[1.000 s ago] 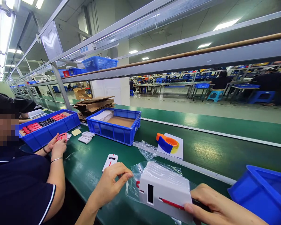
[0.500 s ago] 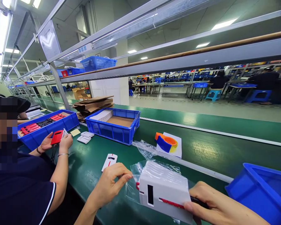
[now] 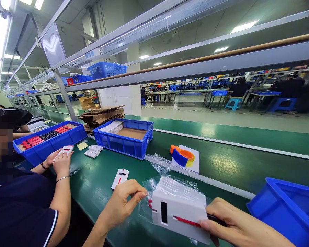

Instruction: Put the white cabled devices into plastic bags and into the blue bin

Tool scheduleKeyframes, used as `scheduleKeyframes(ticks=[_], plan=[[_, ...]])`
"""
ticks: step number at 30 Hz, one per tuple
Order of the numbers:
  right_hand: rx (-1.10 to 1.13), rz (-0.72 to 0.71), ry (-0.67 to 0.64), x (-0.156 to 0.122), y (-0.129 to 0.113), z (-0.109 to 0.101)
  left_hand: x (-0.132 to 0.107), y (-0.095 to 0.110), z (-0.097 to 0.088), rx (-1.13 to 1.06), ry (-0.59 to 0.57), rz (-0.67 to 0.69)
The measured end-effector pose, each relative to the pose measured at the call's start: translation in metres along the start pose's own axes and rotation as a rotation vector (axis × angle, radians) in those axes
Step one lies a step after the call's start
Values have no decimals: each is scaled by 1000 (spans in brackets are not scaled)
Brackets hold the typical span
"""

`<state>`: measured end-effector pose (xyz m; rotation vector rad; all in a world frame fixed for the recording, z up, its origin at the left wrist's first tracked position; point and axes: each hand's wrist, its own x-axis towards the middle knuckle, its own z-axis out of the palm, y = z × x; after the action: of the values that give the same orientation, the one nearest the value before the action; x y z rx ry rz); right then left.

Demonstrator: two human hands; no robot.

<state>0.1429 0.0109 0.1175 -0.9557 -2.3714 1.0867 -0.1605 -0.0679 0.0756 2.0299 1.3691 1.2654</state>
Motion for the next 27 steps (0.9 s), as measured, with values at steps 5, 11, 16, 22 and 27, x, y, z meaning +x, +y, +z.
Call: scheduleKeyframes(ticks=[5, 11, 16, 22, 27], plan=[[-21, -36, 7, 0, 4, 0, 1, 1, -1, 16, 23, 15], [6, -35, 56, -1, 12, 5, 0, 2, 0, 21, 26, 43], [17, -60, 32, 0, 10, 4, -1, 2, 2, 37, 20, 39], [154, 43, -28, 1, 9, 4, -2, 5, -1, 237, -29, 274], [93, 54, -75, 2, 12, 5, 0, 17, -7, 496, -90, 342]])
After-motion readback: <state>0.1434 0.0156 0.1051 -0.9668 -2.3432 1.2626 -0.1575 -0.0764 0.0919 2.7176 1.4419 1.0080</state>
